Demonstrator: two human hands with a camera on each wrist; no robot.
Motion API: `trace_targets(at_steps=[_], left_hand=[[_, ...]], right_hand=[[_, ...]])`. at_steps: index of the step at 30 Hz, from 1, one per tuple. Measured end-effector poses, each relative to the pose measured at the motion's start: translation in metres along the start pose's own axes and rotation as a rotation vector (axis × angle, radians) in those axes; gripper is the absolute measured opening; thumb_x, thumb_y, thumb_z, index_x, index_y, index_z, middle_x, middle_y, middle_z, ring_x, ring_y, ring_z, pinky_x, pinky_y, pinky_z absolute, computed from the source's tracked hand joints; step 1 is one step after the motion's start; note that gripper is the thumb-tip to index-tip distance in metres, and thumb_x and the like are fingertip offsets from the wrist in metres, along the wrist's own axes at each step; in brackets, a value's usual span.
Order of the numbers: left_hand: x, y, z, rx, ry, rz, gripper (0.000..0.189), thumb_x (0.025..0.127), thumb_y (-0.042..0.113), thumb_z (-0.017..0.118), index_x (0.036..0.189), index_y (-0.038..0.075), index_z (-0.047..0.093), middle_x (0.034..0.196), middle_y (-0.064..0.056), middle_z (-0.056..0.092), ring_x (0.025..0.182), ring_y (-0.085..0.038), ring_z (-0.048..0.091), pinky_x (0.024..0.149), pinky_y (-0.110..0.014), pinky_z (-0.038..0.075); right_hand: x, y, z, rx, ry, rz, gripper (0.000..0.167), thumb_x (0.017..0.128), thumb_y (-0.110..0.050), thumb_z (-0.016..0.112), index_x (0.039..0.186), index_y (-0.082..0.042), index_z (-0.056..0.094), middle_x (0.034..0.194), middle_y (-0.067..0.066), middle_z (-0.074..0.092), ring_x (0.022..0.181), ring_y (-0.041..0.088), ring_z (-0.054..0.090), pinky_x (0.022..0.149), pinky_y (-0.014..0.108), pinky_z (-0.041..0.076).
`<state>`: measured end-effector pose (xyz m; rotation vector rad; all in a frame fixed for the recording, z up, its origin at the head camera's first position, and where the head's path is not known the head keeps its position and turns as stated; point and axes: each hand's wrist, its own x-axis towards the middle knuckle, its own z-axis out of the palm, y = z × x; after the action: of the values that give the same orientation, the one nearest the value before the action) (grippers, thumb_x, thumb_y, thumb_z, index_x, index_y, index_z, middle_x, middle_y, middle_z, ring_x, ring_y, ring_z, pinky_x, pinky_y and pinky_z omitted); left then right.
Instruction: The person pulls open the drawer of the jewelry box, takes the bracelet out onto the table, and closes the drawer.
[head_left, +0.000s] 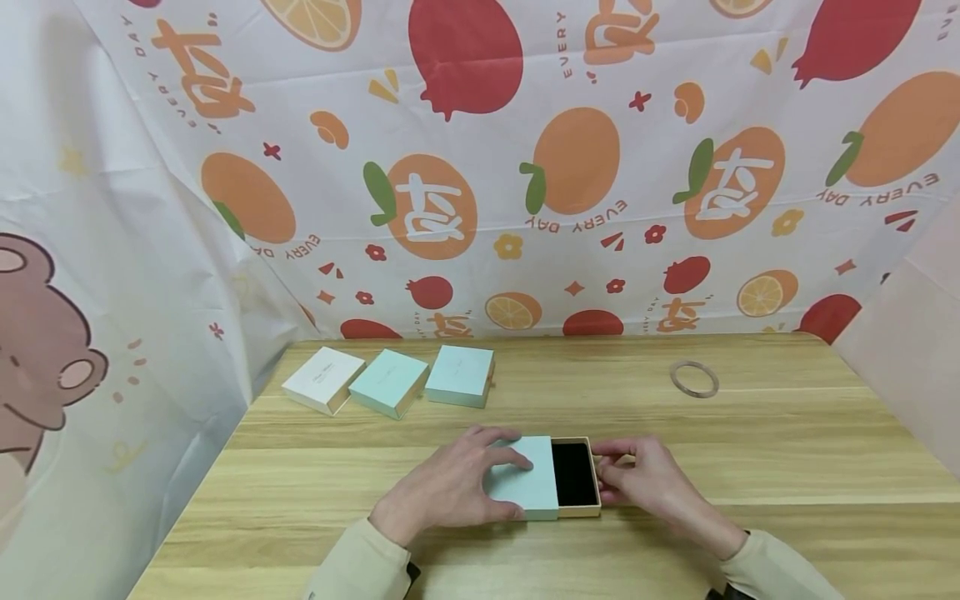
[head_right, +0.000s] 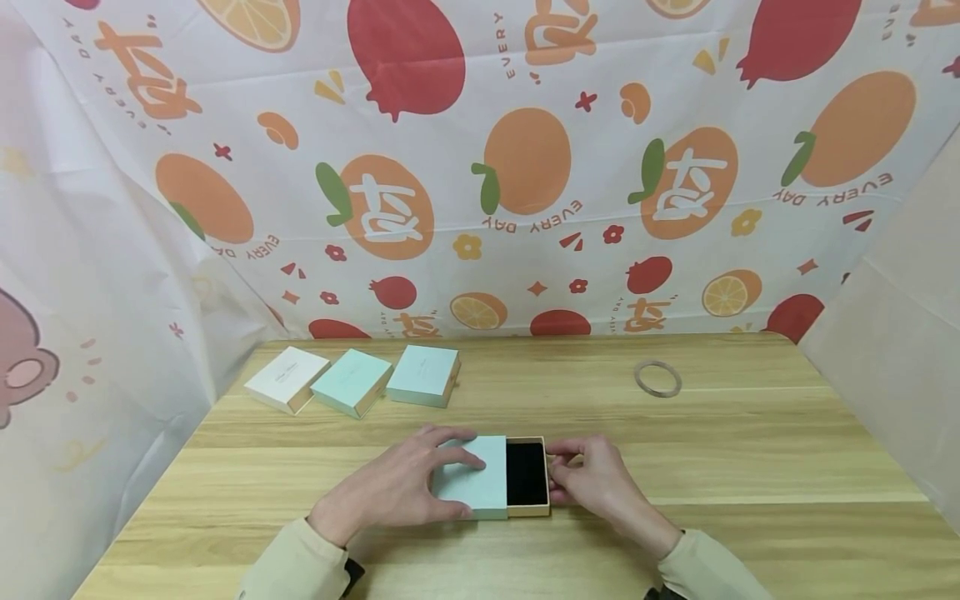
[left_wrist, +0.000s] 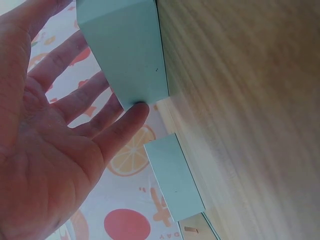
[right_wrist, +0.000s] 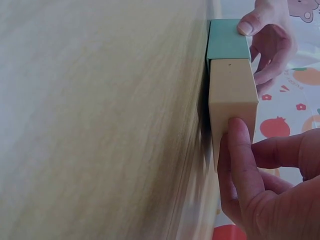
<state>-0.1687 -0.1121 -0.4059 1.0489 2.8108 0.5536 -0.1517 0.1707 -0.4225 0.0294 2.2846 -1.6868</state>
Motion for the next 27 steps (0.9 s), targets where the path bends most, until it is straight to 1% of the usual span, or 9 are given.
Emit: trace_targets(at_steps=[10,16,21,27], left_hand=[[-0.0011,-0.0004,-0.0005,-0.005,-0.008,-0.009,0.045,0.080,0.049,0.081,0.121,0.032,0.074,0.148,0.003,0.056,0.139,-0.024,0.049,0.108,-0.047,0.050],[-0.0001,-0.0004,-0.0003,-0.008,-0.008,-0.001,0.045,0.080,0.049,0.082,0.121,0.032,0.074,0.149,0.002,0.056,0.139,-0.024,0.049,0.110,-0.047,0.049],[0.0011,-0.0004,0.0000,-0.011,-0.005,0.005,0.045,0.080,0.048,0.082,0.121,0.032,0.074,0.149,0.002,0.056,0.139,-0.024,0.049,0.111,-0.047,0.048],[0.0017,-0.0010,0.0007,-0.011,-0.003,0.007,0.045,0.079,0.048,0.083,0.120,0.032,0.074,0.149,0.002,0.056,0.139,-0.024,0.050,0.111,-0.047,0.047]], right_hand=[[0.0016,0.0001,0.0028,0.001,-0.002,-0.002,0.037,0.095,0.005,0.059,0.132,0.010,0.063,0.098,0.013,0.065,0.084,0.016,0.071,0.071,0.029,0.063],[0.0029,0.0011,0.0049,0.004,-0.005,0.005,0.037,0.095,0.005,0.059,0.132,0.010,0.063,0.099,0.013,0.065,0.083,0.015,0.071,0.070,0.028,0.063],[0.0037,0.0016,0.0064,0.004,-0.012,-0.007,0.037,0.095,0.004,0.059,0.132,0.011,0.062,0.100,0.013,0.069,0.083,0.015,0.071,0.069,0.028,0.063],[0.0045,0.0019,0.0082,0.007,-0.011,-0.021,0.037,0.095,0.006,0.059,0.131,0.011,0.063,0.097,0.013,0.067,0.082,0.015,0.071,0.067,0.028,0.063]])
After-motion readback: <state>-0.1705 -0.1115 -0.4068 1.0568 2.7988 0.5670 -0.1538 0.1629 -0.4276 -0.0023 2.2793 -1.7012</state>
